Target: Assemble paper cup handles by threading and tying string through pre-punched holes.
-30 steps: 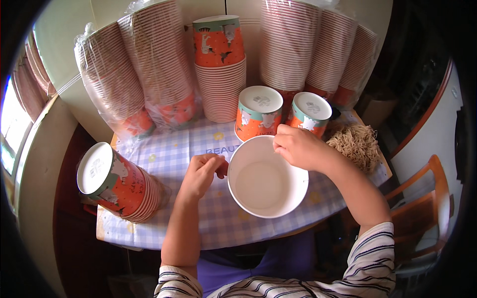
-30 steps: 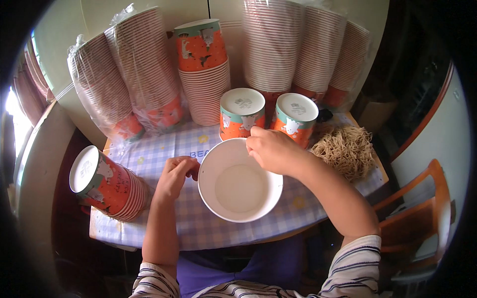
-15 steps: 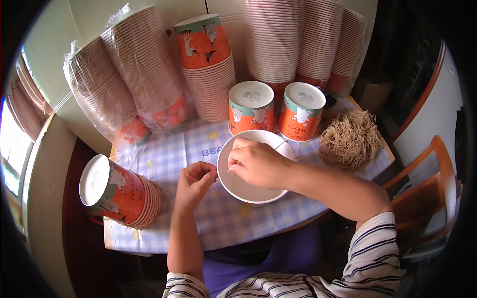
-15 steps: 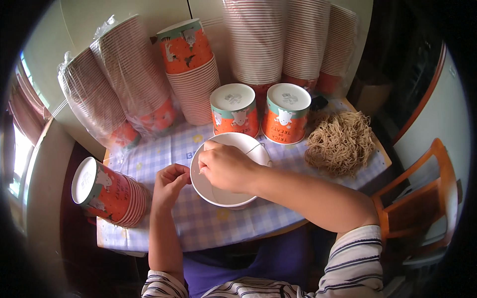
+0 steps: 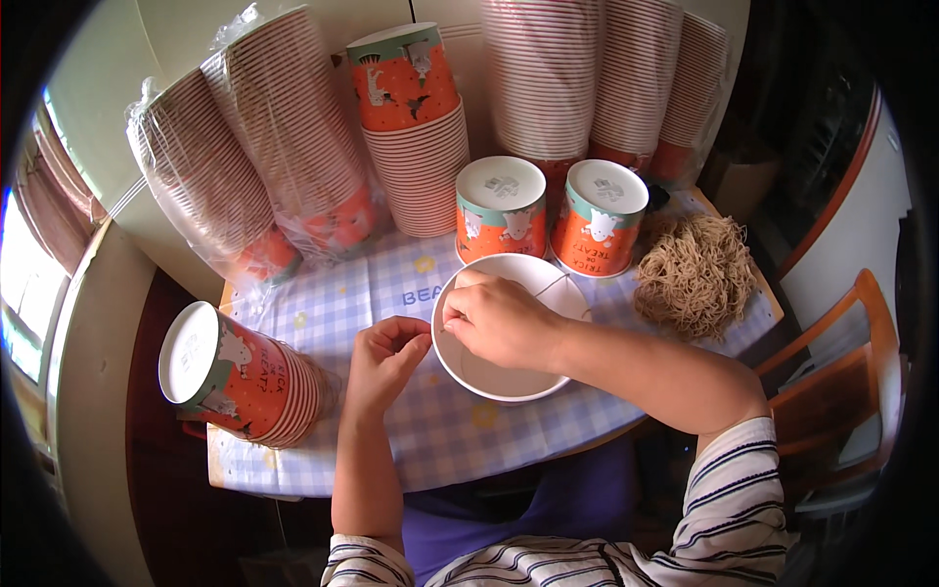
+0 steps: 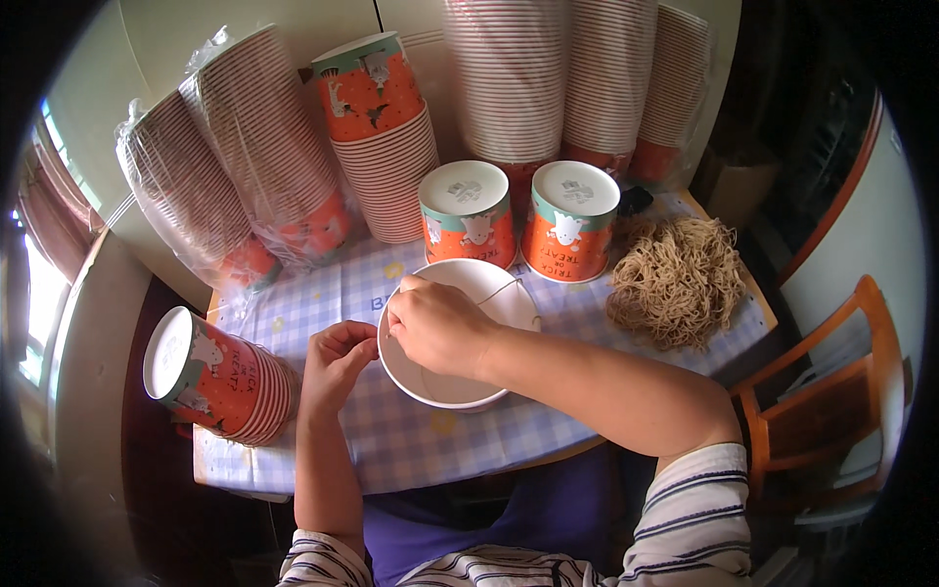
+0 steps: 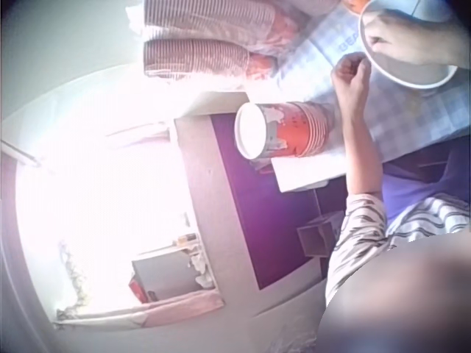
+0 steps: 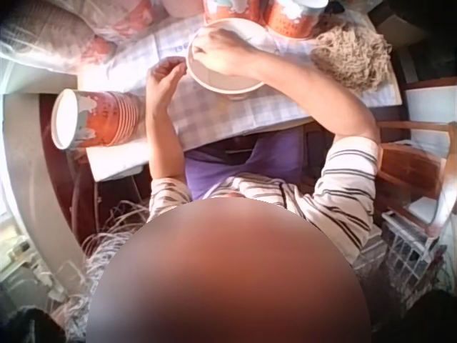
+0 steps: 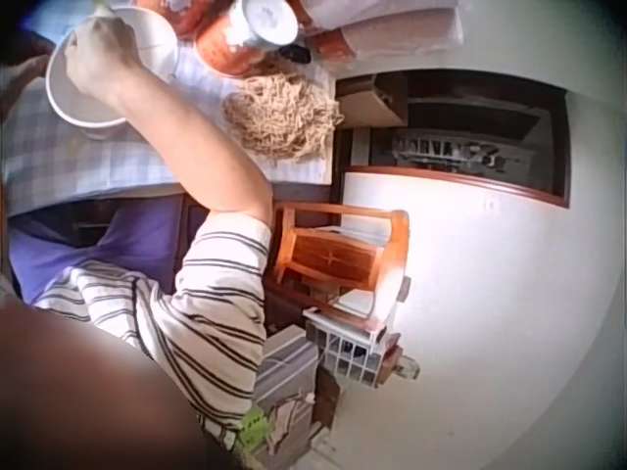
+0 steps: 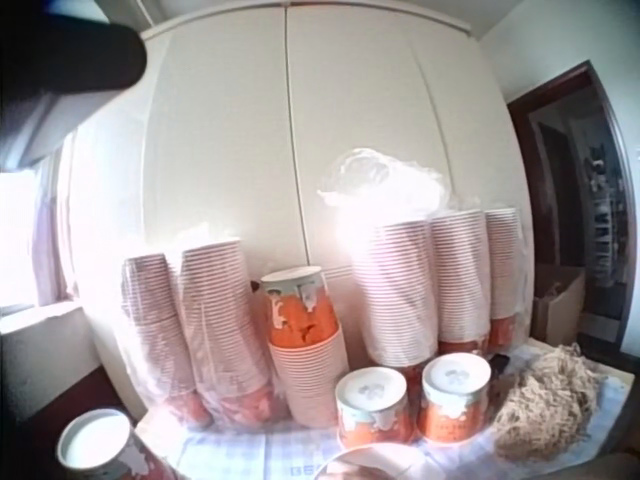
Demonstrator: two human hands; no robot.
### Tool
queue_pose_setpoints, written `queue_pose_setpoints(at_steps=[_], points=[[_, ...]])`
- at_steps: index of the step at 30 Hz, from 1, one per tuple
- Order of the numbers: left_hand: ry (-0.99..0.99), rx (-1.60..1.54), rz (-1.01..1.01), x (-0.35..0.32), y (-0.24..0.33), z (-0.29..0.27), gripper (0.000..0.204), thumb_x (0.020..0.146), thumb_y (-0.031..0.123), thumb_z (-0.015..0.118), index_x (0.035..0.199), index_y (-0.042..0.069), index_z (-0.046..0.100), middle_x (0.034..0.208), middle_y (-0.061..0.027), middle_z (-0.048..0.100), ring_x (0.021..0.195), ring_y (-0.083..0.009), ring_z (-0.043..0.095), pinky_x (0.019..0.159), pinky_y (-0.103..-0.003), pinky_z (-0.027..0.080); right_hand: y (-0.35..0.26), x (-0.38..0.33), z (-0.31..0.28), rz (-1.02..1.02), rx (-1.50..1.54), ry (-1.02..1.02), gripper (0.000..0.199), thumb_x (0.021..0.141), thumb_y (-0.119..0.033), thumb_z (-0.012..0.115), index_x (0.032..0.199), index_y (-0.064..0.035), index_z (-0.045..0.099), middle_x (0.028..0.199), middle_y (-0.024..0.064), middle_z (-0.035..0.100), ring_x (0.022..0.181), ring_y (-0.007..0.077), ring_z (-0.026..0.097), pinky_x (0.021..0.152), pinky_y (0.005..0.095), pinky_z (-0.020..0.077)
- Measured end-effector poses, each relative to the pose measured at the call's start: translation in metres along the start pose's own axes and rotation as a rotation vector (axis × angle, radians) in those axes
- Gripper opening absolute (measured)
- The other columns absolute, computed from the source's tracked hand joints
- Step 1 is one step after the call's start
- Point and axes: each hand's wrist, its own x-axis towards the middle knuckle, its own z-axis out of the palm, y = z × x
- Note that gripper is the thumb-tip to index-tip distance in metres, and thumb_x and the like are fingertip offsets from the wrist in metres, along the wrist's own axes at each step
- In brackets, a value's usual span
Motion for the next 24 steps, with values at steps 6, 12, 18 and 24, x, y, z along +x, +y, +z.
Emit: queue_pose_setpoints(at_steps=[6, 12, 18, 24], points=[[-0.008, 0.046, -0.016, 0.0, 0.0, -0.001, 0.014, 0.083, 0.002, 0.061, 0.094, -0.007, 0.064, 0.085, -0.0064, 0.067, 0.076, -0.0098, 0.061, 0.071, -0.023, 0.049, 0.0, 0.001, 0.002, 0.018, -0.004, 0.009, 0.011, 0.081, -0.01, 0.059, 0.081, 0.0002, 0.065, 0.089, 0.0145, 0.06, 0.083, 0.0307, 0.061, 0.076, 0.0398, 0.0485], [-0.004, 0.044, 0.005, -0.001, 0.0, 0.0, 0.014, 0.082, 0.003, 0.062, 0.093, -0.005, 0.065, 0.08, -0.0022, 0.066, 0.072, -0.0054, 0.058, 0.064, -0.02, 0.046, 0.002, 0.003, 0.004, 0.041, 0.002, 0.002, 0.011, 0.081, -0.009, 0.059, 0.081, 0.0002, 0.066, 0.091, 0.0147, 0.061, 0.084, 0.0305, 0.061, 0.076, 0.0397, 0.0488], [0.026, 0.166, 0.078, -0.003, 0.002, 0.004, 0.014, 0.079, 0.003, 0.064, 0.091, -0.004, 0.066, 0.08, -0.0029, 0.066, 0.07, -0.0067, 0.058, 0.065, -0.021, 0.047, 0.002, 0.004, 0.006, 0.056, 0.026, -0.024, 0.011, 0.081, -0.009, 0.059, 0.083, -0.0002, 0.066, 0.09, 0.0148, 0.062, 0.084, 0.03, 0.061, 0.077, 0.0395, 0.0488], [0.084, 0.472, 0.178, -0.01, 0.015, 0.009, 0.014, 0.076, 0.003, 0.065, 0.089, -0.004, 0.067, 0.077, -0.0038, 0.065, 0.068, -0.0086, 0.059, 0.065, -0.023, 0.048, -0.005, 0.006, 0.001, 0.08, 0.072, -0.1, 0.013, 0.08, -0.01, 0.06, 0.085, 0.0006, 0.066, 0.09, 0.015, 0.065, 0.083, 0.0268, 0.064, 0.075, 0.0378, 0.0503]])
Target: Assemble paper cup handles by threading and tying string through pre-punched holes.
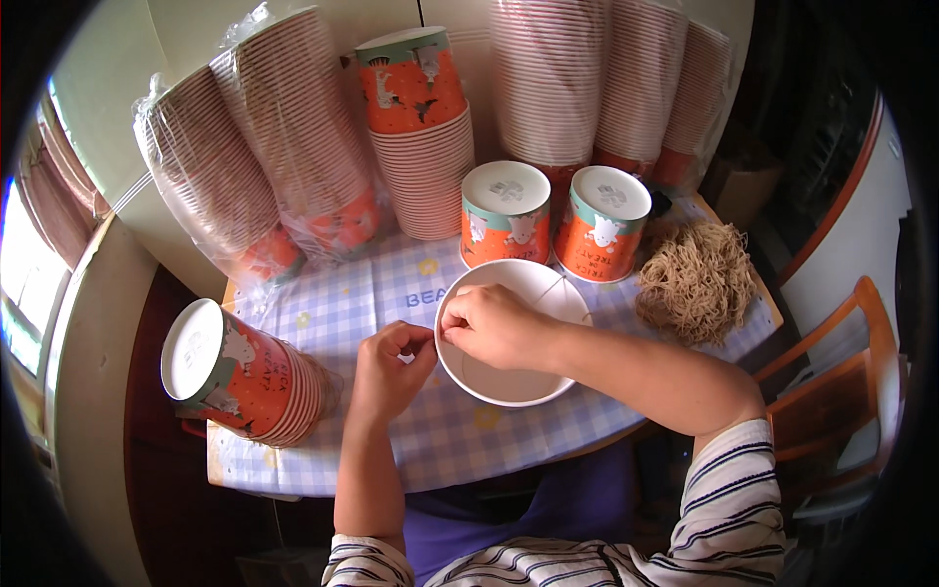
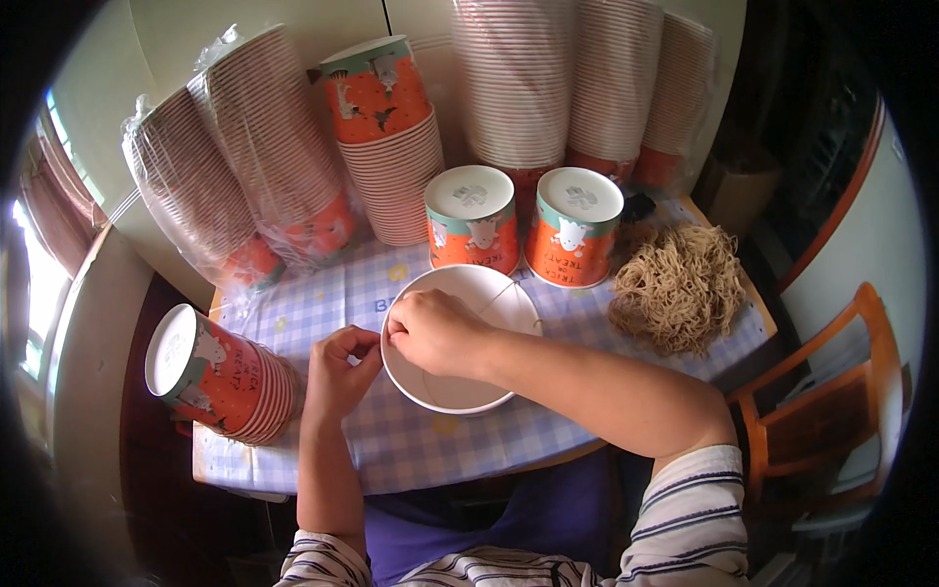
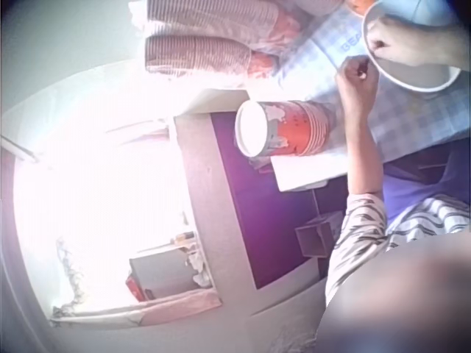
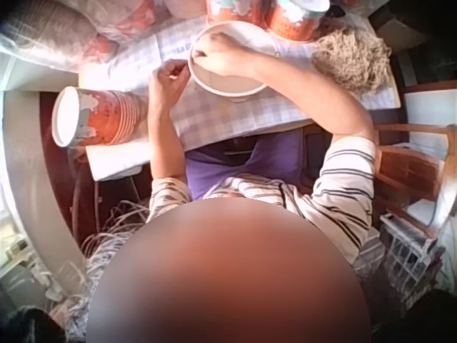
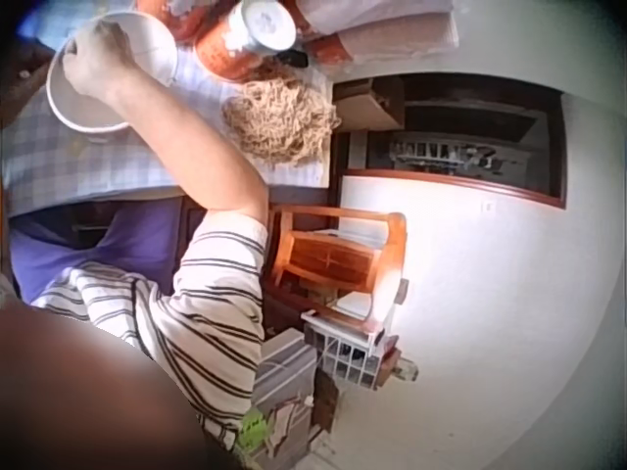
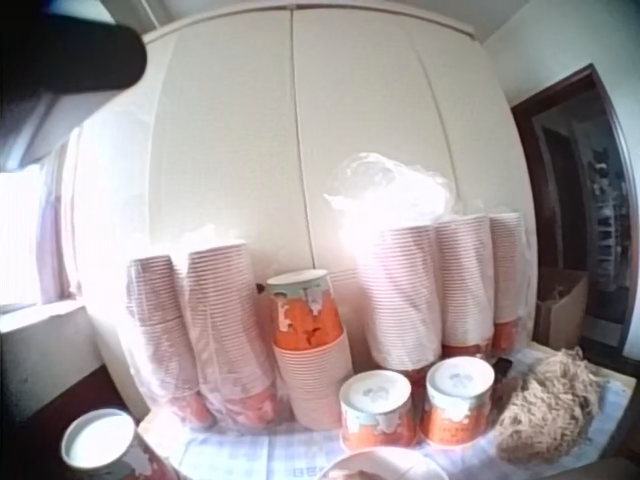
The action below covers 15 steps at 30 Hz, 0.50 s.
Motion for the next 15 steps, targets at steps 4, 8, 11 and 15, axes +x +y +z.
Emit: queue_pose_setpoints(at_steps=[4, 8, 11, 15], points=[[-0.117, -0.131, -0.154, -0.001, 0.001, -0.008, 0.01, 0.079, 0.003, 0.063, 0.086, -0.004, 0.065, 0.075, -0.0033, 0.063, 0.071, -0.0079, 0.058, 0.065, -0.023, 0.047, -0.012, -0.008, -0.013, 0.13, 0.119, -0.164, 0.028, 0.084, -0.024, 0.065, 0.096, 0.001, 0.065, 0.09, 0.0142, 0.067, 0.082, 0.0235, 0.065, 0.074, 0.035, 0.0509], [-0.432, -0.61, -0.267, -0.001, -0.006, -0.017, 0.005, 0.08, 0.001, 0.061, 0.084, -0.002, 0.062, 0.081, -0.001, 0.062, 0.076, -0.0084, 0.057, 0.071, -0.022, 0.046, -0.026, -0.034, -0.026, 0.148, -0.084, -0.334, 0.066, 0.076, -0.05, 0.071, 0.112, 0.0038, 0.059, 0.085, 0.0135, 0.066, 0.08, 0.0224, 0.064, 0.073, 0.0325, 0.0505], [-0.565, -0.714, -0.221, -0.003, -0.011, -0.021, 0.004, 0.08, 0.001, 0.062, 0.083, -0.002, 0.061, 0.084, -0.002, 0.062, 0.078, -0.0095, 0.057, 0.074, -0.023, 0.046, -0.032, -0.054, -0.038, 0.088, -0.167, -0.475, 0.06, 0.073, -0.044, 0.073, 0.108, 0.0026, 0.06, 0.078, 0.0107, 0.064, 0.071, 0.0235, 0.063, 0.065, 0.0342, 0.0493], [-0.695, -0.85, -0.074, -0.009, -0.018, -0.022, 0.005, 0.079, -0.001, 0.058, 0.083, 0.001, 0.061, 0.09, -0.0063, 0.06, 0.085, -0.0147, 0.056, 0.076, -0.027, 0.045, -0.03, -0.067, -0.059, 0.051, -0.197, -0.485, 0.033, 0.069, -0.026, 0.068, 0.093, -0.0033, 0.065, 0.074, 0.0139, 0.065, 0.075, 0.0303, 0.064, 0.071, 0.0403, 0.0501]])
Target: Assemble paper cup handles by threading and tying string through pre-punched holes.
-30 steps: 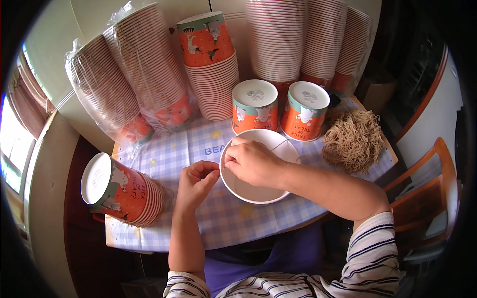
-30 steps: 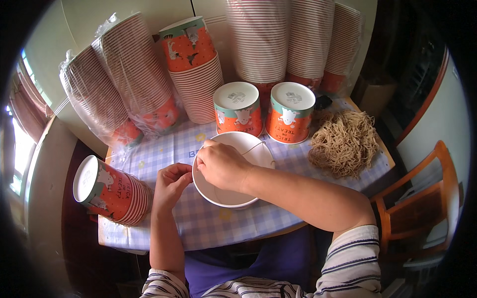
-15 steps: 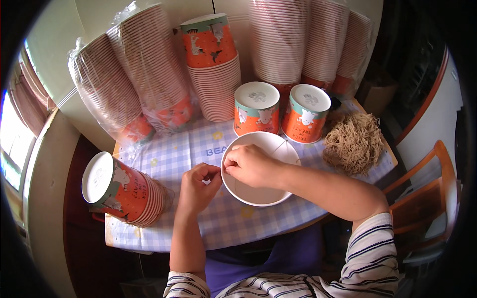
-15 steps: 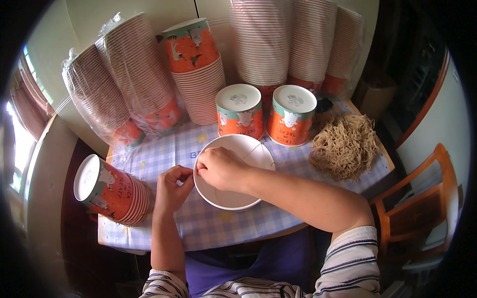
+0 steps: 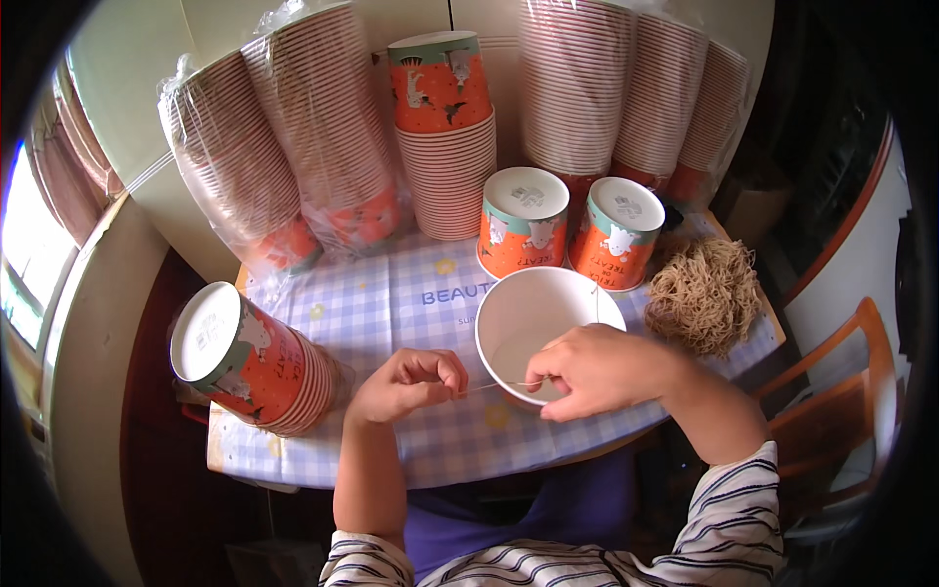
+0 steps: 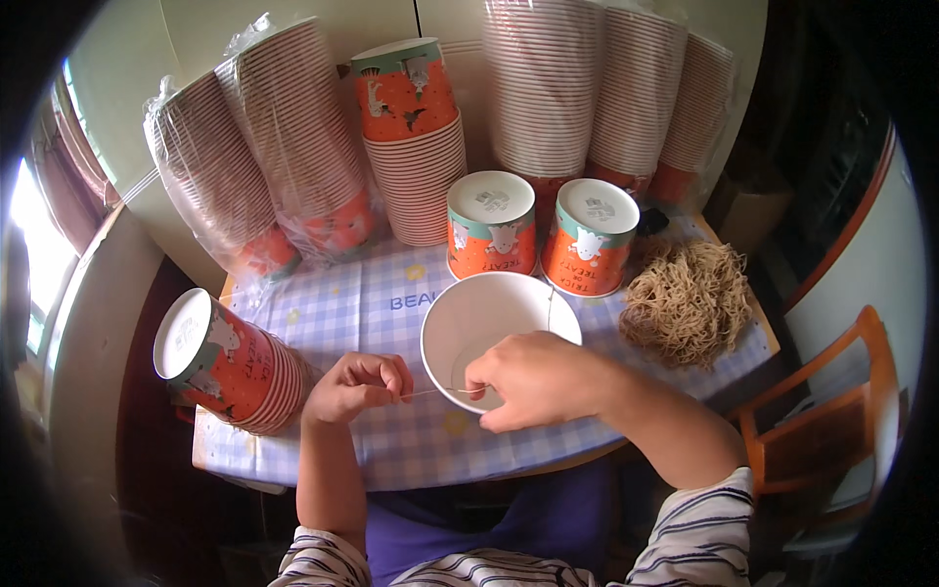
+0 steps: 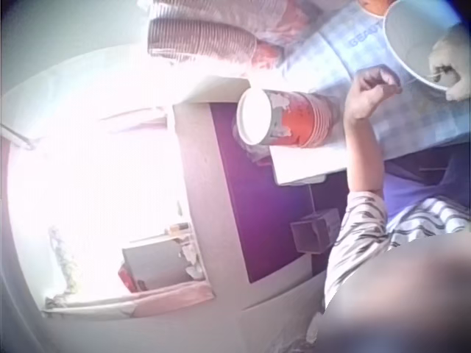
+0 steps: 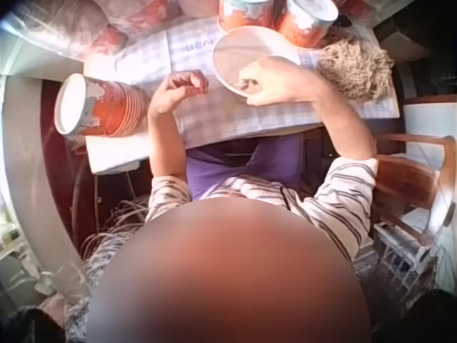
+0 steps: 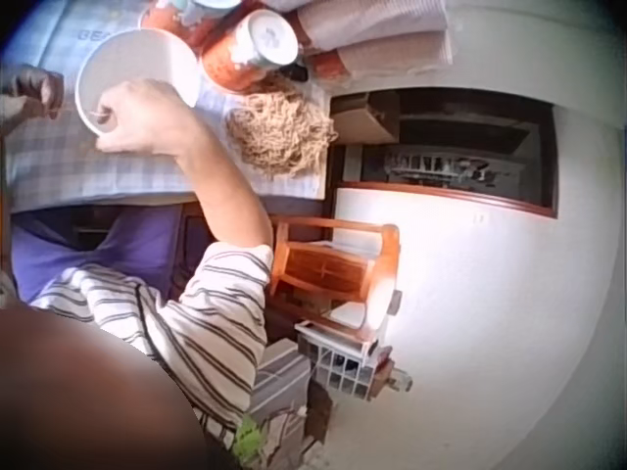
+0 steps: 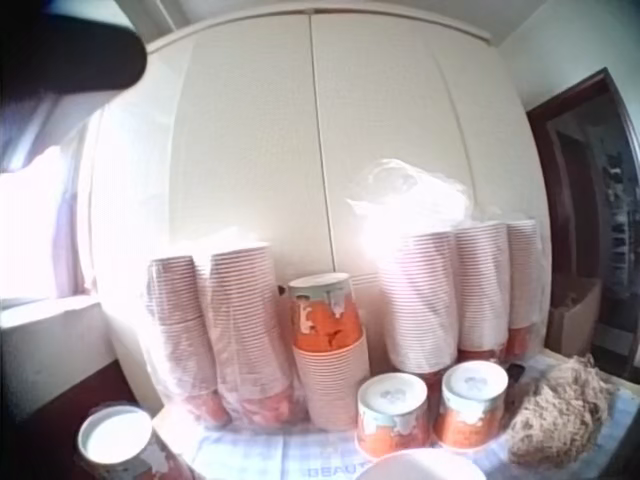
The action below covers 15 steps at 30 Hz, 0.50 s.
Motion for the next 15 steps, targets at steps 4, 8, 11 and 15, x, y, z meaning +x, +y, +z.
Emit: queue_pose_setpoints(at_steps=[4, 8, 11, 15], points=[[-0.044, 0.047, 0.08, 0.001, -0.009, 0.002, 0.007, 0.08, 0.001, 0.055, 0.084, 0.002, 0.061, 0.095, -0.009, 0.059, 0.089, -0.0169, 0.055, 0.077, -0.028, 0.043, 0.007, -0.01, -0.013, -0.006, -0.133, 0.0, 0.023, 0.07, -0.016, 0.065, 0.089, -0.0042, 0.065, 0.081, 0.0131, 0.066, 0.08, 0.03, 0.064, 0.072, 0.0405, 0.0498], [0.045, -0.08, 0.203, 0.01, -0.014, 0.015, 0.01, 0.08, 0.0, 0.053, 0.083, 0.003, 0.061, 0.098, -0.0111, 0.06, 0.091, -0.0177, 0.054, 0.079, -0.028, 0.043, 0.005, -0.017, -0.021, -0.028, -0.144, 0.069, 0.02, 0.073, -0.013, 0.062, 0.091, -0.0052, 0.065, 0.087, 0.0124, 0.066, 0.082, 0.0301, 0.063, 0.072, 0.0407, 0.0496], [0.116, -0.248, 0.261, 0.01, -0.009, 0.026, 0.012, 0.08, -0.002, 0.051, 0.085, 0.003, 0.061, 0.102, -0.0133, 0.06, 0.094, -0.0181, 0.054, 0.081, -0.029, 0.043, 0.0, -0.016, -0.026, -0.105, -0.047, 0.262, 0.017, 0.075, -0.01, 0.061, 0.09, -0.004, 0.064, 0.088, 0.0126, 0.065, 0.08, 0.029, 0.064, 0.07, 0.039, 0.0499], [0.188, -0.326, 0.167, 0.014, 0.0, 0.036, 0.008, 0.089, 0.006, 0.052, 0.092, 0.002, 0.059, 0.097, -0.0108, 0.062, 0.087, -0.0145, 0.056, 0.077, -0.027, 0.045, -0.01, -0.002, -0.026, -0.421, 0.03, 0.473, 0.018, 0.077, -0.001, 0.061, 0.095, -0.0044, 0.064, 0.081, 0.0081, 0.062, 0.072, 0.0236, 0.061, 0.065, 0.0328, 0.0484]])
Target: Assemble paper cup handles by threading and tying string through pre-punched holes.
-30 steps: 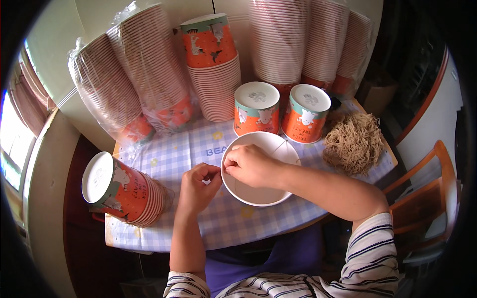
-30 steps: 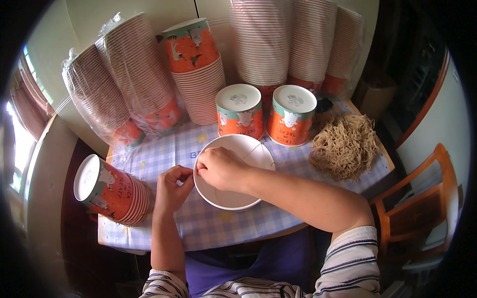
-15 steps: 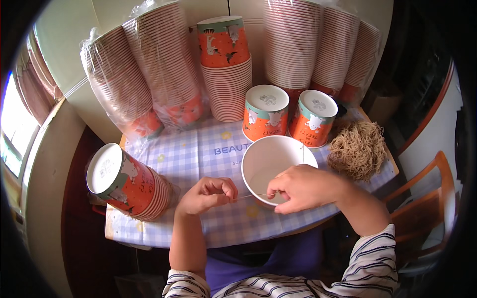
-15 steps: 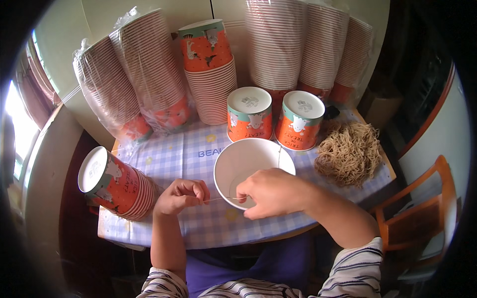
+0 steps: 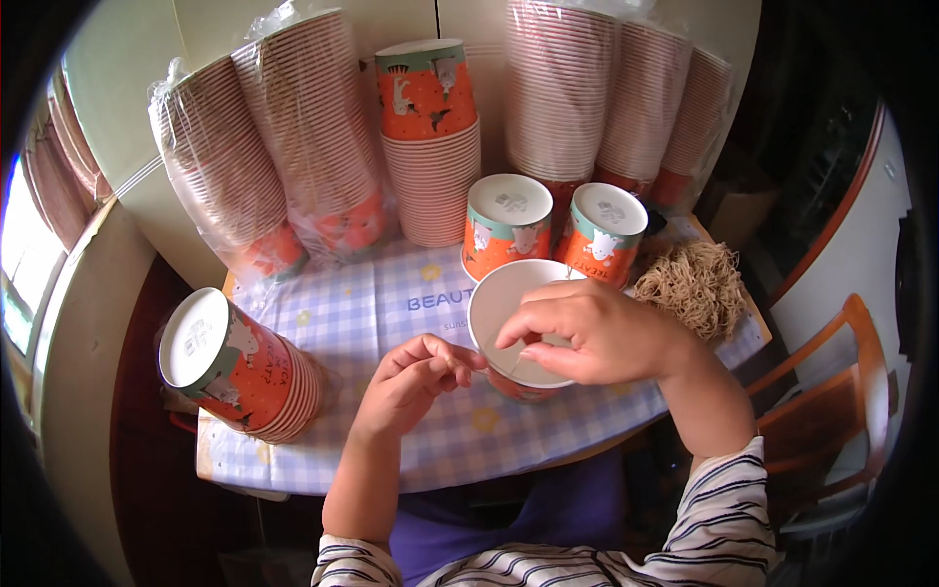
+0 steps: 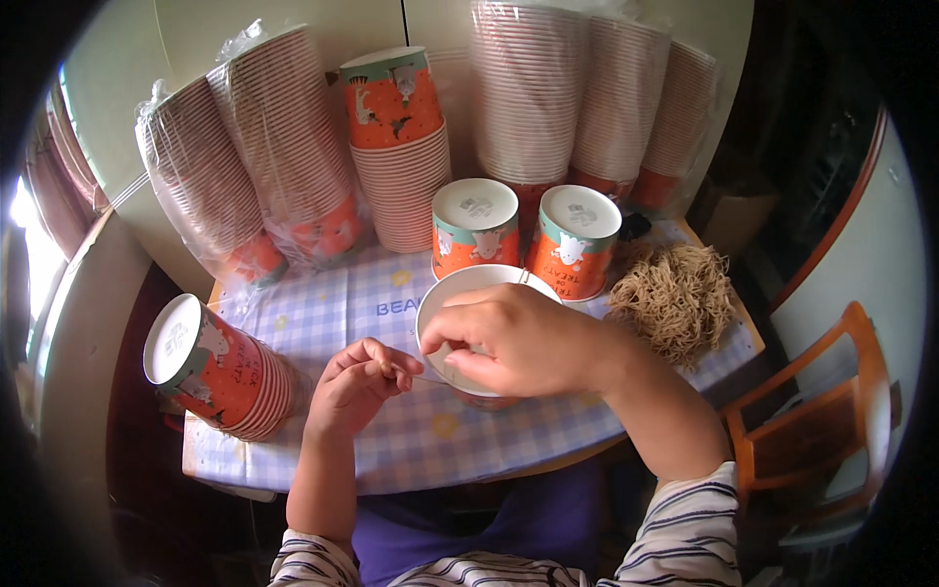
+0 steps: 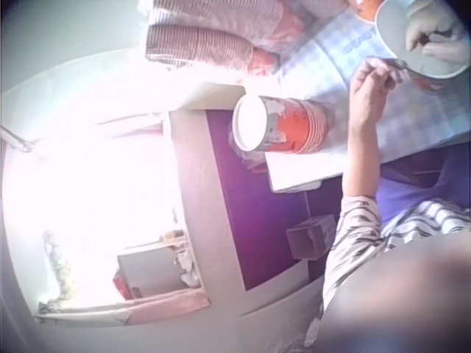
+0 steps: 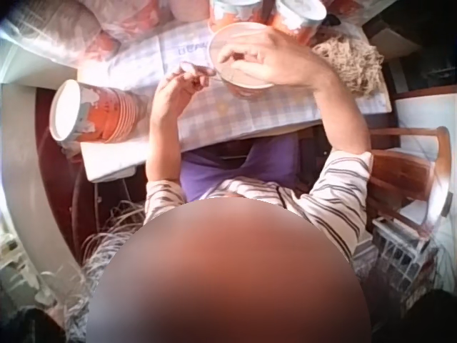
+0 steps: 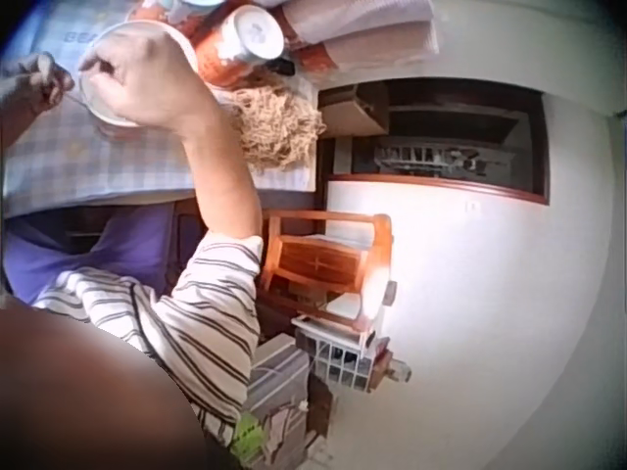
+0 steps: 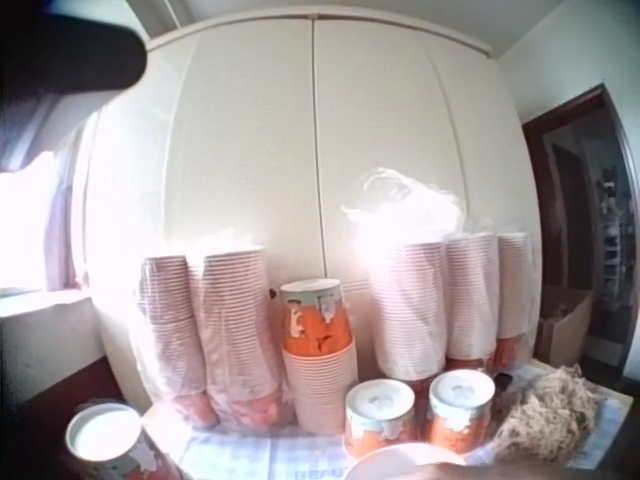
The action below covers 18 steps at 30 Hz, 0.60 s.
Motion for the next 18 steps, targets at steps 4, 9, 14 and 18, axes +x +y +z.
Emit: queue_pose_setpoints(at_steps=[4, 9, 14, 18], points=[[0.126, 0.245, -0.026, 0.008, -0.003, 0.01, 0.015, 0.095, 0.016, 0.054, 0.096, 0.002, 0.058, 0.091, -0.0064, 0.064, 0.077, -0.01, 0.057, 0.072, -0.024, 0.046, -0.005, 0.014, 0.014, -0.09, 0.07, -0.001, 0.009, 0.078, -0.003, 0.059, 0.086, -0.0001, 0.062, 0.078, 0.0106, 0.063, 0.074, 0.0265, 0.062, 0.067, 0.0352, 0.0496], [0.13, 0.325, -0.007, 0.013, -0.005, 0.022, 0.015, 0.088, 0.01, 0.064, 0.098, -0.001, 0.061, 0.086, -0.004, 0.063, 0.075, -0.0099, 0.058, 0.067, -0.024, 0.047, 0.0, 0.029, 0.029, 0.042, 0.178, -0.037, 0.01, 0.076, -0.002, 0.063, 0.087, -0.0026, 0.065, 0.076, 0.0093, 0.064, 0.072, 0.0214, 0.063, 0.065, 0.032, 0.049], [0.165, 0.208, -0.12, 0.009, -0.002, 0.029, 0.013, 0.089, 0.01, 0.063, 0.097, -0.001, 0.062, 0.087, -0.0052, 0.065, 0.075, -0.0094, 0.058, 0.069, -0.024, 0.047, 0.013, 0.03, 0.033, 0.088, 0.203, 0.036, 0.01, 0.075, -0.002, 0.063, 0.085, -0.0021, 0.065, 0.076, 0.0094, 0.064, 0.07, 0.0203, 0.063, 0.063, 0.0299, 0.0489], [0.054, 0.132, -0.19, 0.003, 0.0, 0.026, 0.014, 0.089, 0.009, 0.064, 0.098, -0.001, 0.063, 0.093, -0.0069, 0.066, 0.08, -0.011, 0.06, 0.074, -0.025, 0.048, 0.019, 0.025, 0.04, 0.198, 0.297, 0.037, 0.009, 0.075, -0.004, 0.064, 0.084, -0.0018, 0.064, 0.076, 0.0086, 0.063, 0.068, 0.0198, 0.062, 0.065, 0.0308, 0.0492]])
